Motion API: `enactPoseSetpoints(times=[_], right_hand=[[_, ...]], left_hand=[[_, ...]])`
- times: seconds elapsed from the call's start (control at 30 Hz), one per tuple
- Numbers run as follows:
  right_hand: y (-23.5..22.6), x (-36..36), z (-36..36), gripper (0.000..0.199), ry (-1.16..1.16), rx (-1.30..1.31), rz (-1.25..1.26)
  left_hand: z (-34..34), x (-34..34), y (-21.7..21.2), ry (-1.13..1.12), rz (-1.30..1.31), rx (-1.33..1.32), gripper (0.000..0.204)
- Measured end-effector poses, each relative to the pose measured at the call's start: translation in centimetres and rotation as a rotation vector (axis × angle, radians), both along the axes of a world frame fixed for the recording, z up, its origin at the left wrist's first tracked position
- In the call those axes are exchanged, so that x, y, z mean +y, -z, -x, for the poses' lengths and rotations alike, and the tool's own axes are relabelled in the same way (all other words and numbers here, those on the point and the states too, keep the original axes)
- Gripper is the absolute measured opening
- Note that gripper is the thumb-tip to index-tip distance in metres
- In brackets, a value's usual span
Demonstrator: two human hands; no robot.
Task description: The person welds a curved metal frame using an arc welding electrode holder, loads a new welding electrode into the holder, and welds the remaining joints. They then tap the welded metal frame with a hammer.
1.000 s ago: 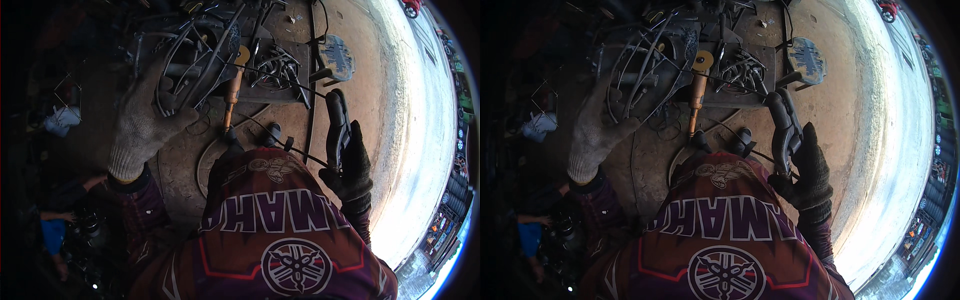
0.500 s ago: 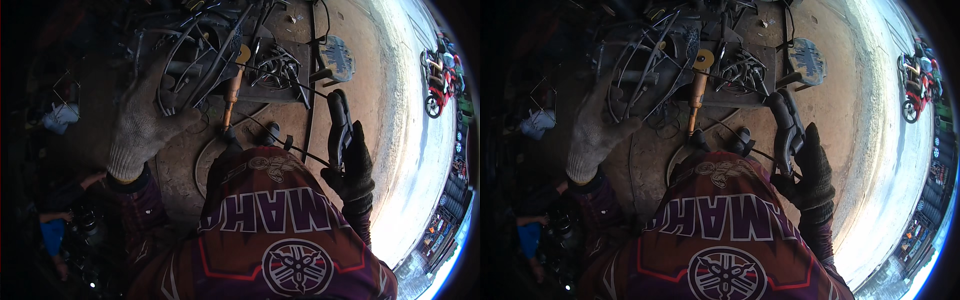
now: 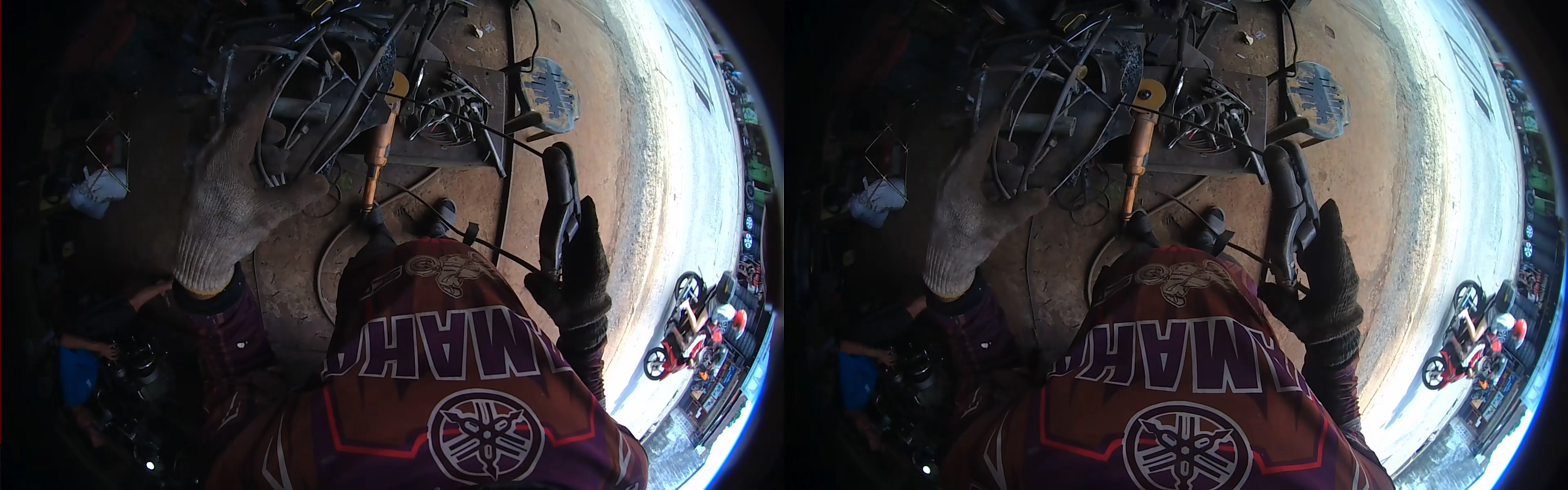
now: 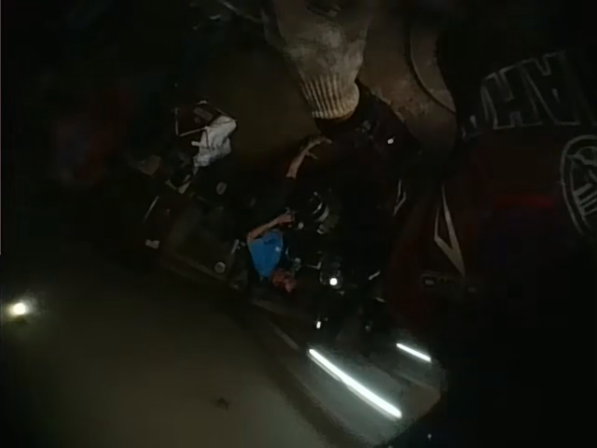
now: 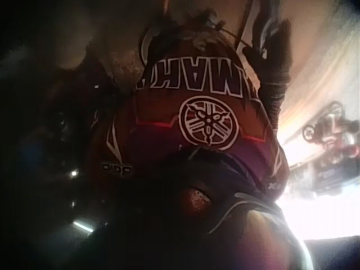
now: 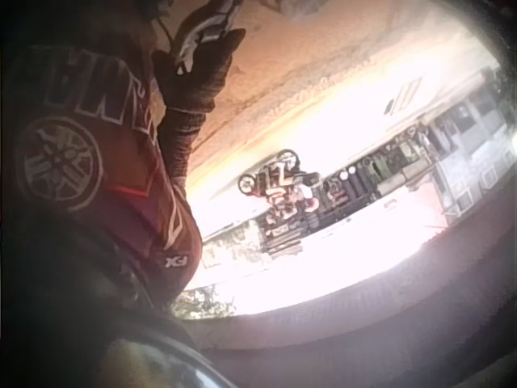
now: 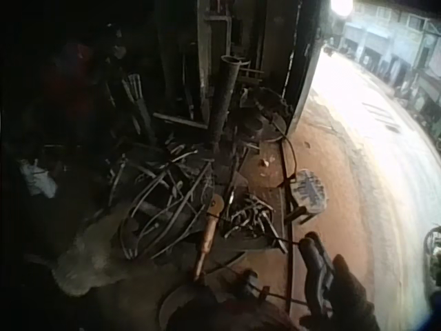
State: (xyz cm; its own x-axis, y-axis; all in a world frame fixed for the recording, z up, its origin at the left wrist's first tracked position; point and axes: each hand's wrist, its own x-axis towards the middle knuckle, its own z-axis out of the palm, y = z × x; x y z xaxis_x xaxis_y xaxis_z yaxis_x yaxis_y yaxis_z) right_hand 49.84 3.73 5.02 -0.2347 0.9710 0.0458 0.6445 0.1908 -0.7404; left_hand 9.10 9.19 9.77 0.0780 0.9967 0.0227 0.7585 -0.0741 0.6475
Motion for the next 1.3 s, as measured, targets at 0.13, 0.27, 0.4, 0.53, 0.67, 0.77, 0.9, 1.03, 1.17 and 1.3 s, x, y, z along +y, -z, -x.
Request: enactPoseSetpoints(times=[0.13,0.27,0.4,0.53,0.67,0.77,0.9,1.03,1.17,1.3], right_hand=[[0.0,-0.1,-0.1,0.112,-0.027,-0.039,0.018],[0.1,-0.1,0.0,0.113,-0.011,0.013,0.051],[0.1,0.0,0.1,0.113,-0.012,0.061,0.048],[0.2,0.2,-0.2,0.113,-0.025,0.008,0.033],[-0.3,0.2,0.1,0.114,-0.027,0.003,0.010],[-0.1,-0.1,-0.3,0.117,0.009,-0.021,0.149],[-0.3,0.1,-0.2,0.117,-0.009,0.007,0.111],[0.4,0.0,-0.5,0.116,0.003,0.060,0.145],[-0.1,0.4,0.1,0.115,0.067,0.036,0.135],[0.7,1.9,0.1,0.111,0.095,-0.012,-0.024]], left_hand=[[0.2,0.0,0.2,0.010,-0.009,0.048,0.090],[0.0,-0.1,-0.1,0.012,0.000,0.012,0.088],[0.3,-0.1,0.2,0.010,-0.037,0.080,0.087],[0.1,-0.1,0.1,-0.017,0.025,-0.010,0.088],[0.1,0.0,0.1,0.008,-0.022,0.015,0.089],[0.0,0.0,0.1,0.005,-0.020,0.023,0.089],[0.4,-0.1,0.5,-0.002,-0.037,0.025,0.089],[0.4,-0.1,0.3,-0.008,-0.025,0.050,0.090],[0.3,-0.1,0.4,-0.033,-0.005,0.037,0.090],[0.6,-0.4,0.4,-0.016,-0.015,0.037,0.089]])
